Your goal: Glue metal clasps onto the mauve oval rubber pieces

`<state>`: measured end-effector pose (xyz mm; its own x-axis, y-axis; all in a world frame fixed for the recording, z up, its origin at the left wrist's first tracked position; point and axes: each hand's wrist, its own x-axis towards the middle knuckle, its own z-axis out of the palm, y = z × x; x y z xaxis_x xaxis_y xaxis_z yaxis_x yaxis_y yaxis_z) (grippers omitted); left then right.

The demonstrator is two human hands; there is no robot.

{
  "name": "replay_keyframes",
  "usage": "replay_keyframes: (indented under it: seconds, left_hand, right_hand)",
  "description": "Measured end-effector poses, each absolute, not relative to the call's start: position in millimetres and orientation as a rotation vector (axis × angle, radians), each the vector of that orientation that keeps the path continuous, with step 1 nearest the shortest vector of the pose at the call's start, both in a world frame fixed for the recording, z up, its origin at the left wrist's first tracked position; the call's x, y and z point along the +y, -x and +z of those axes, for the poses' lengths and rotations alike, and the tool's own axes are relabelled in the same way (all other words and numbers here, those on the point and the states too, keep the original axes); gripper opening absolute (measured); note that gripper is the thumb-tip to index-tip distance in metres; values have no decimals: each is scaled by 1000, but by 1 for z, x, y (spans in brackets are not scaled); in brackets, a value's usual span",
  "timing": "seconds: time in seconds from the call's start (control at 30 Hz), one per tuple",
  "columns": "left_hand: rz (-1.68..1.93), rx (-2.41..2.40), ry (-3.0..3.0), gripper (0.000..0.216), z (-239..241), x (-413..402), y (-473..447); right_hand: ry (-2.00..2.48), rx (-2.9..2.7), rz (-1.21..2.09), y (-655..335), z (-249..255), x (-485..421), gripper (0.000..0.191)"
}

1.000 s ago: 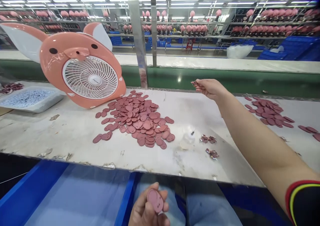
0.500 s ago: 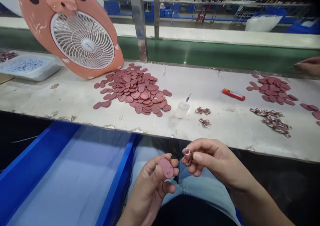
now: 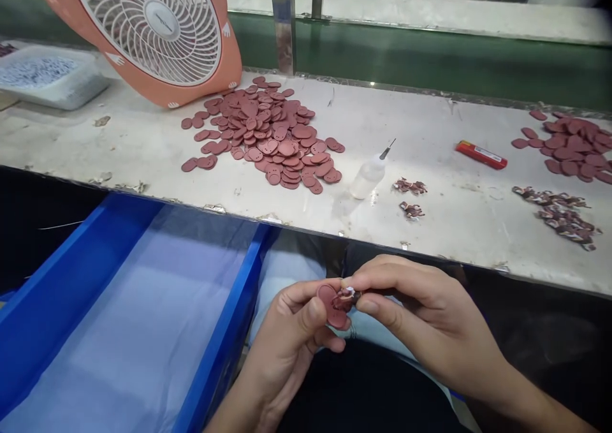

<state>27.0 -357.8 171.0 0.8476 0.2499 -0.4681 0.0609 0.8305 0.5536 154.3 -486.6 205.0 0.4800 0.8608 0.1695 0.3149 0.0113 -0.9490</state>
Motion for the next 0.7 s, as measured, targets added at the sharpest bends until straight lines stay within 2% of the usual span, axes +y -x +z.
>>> replay_keyframes:
  seconds: [0.7]
  left_hand:
    - [59,596,-571,39,173,-356,-29]
  right_hand:
    - [1608,-1166,595,-158,213,-484,18]
